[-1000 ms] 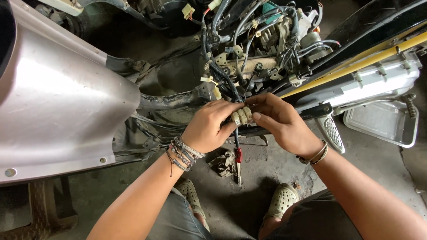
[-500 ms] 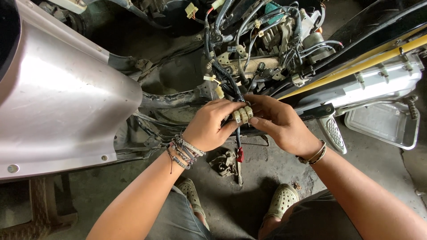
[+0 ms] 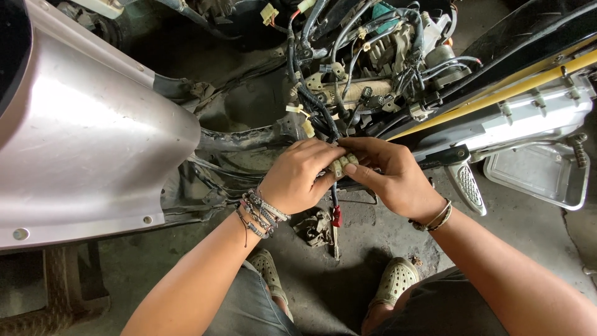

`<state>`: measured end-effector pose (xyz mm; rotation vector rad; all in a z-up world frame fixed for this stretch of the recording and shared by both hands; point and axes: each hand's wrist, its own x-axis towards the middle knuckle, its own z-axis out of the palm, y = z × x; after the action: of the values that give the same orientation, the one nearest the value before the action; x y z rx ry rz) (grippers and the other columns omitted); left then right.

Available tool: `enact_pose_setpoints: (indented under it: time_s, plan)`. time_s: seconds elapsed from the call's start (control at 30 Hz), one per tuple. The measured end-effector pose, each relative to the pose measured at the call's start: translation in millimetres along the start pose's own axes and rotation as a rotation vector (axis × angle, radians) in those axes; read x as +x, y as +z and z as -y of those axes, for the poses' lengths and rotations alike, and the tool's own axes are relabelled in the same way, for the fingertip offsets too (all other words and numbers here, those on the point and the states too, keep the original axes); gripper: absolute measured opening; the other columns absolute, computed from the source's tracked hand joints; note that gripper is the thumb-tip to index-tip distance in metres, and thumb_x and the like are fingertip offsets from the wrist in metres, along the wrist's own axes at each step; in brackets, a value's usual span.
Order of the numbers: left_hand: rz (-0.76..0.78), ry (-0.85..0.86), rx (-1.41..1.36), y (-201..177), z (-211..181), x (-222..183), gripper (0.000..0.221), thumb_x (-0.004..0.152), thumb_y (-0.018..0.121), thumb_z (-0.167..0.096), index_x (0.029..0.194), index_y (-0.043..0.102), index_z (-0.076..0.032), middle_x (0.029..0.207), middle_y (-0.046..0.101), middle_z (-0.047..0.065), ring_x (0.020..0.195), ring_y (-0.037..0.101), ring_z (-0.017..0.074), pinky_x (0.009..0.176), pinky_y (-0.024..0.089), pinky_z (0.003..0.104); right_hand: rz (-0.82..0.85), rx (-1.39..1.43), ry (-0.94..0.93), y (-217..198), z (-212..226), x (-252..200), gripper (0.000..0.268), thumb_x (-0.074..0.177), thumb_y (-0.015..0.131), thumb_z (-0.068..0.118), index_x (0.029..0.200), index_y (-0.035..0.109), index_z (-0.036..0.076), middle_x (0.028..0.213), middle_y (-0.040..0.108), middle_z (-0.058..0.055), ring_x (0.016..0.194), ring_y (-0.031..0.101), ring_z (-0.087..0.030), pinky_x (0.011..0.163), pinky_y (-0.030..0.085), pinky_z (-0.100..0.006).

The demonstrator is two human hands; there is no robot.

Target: Repairing the electrical wiring system of a motorcycle by manipulating connectors and wires.

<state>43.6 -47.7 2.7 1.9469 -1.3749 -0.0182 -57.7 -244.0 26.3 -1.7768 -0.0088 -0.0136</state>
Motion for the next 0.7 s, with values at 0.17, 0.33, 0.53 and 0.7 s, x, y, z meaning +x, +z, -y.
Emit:
enact_pose_setpoints:
  time_s: [0.17,0.33,0.53,0.7]
  plan:
    - [0.001,0.016,0.047,5.7,0.5,1.3,0.030,0.097,0.065,-0.016,0.122,0.067,0.001,0.106,0.073,0.020,0.109,0.069,0.0364,0.104,0.050,0.052,-0.047,0.014,0.045,1.4,-3.0,-1.2,0.047,0.093,0.069,0.015,0.134,0.063,-0.006,0.096,0.074,-0.021,0.092,0.069,-0.024,0.083,0.056,-0.045]
    - [-0.007,-0.056,-0.101,-9.3,-13.0,3.8,0.029,0.098,0.063,-0.012,0.123,0.066,0.002,0.109,0.072,0.023,0.111,0.068,0.0387,0.102,0.050,0.055,0.005,0.056,0.107,-5.0,-0.3,2.8,0.053,0.096,0.060,0.026,0.139,0.060,-0.005,0.105,0.075,-0.022,0.097,0.066,-0.026,0.090,0.053,-0.049]
    - [-0.032,-0.138,-0.283,-10.2,-9.9,0.9,0.034,0.101,0.062,-0.019,0.128,0.064,0.002,0.111,0.073,0.022,0.111,0.069,0.0375,0.098,0.053,0.051,-0.002,0.048,0.063,-13.2,-3.1,5.4,0.044,0.103,0.049,0.023,0.136,0.063,-0.003,0.100,0.075,-0.020,0.098,0.072,-0.027,0.089,0.055,-0.042]
    - [-0.037,-0.142,-0.295,-7.2,-6.2,-0.1,0.035,0.100,0.063,-0.018,0.128,0.064,0.003,0.114,0.073,0.022,0.112,0.069,0.0392,0.095,0.054,0.050,-0.003,0.039,0.062,-11.9,-0.2,4.2,0.041,0.102,0.052,0.018,0.136,0.063,-0.003,0.097,0.075,-0.018,0.095,0.070,-0.023,0.088,0.055,-0.039]
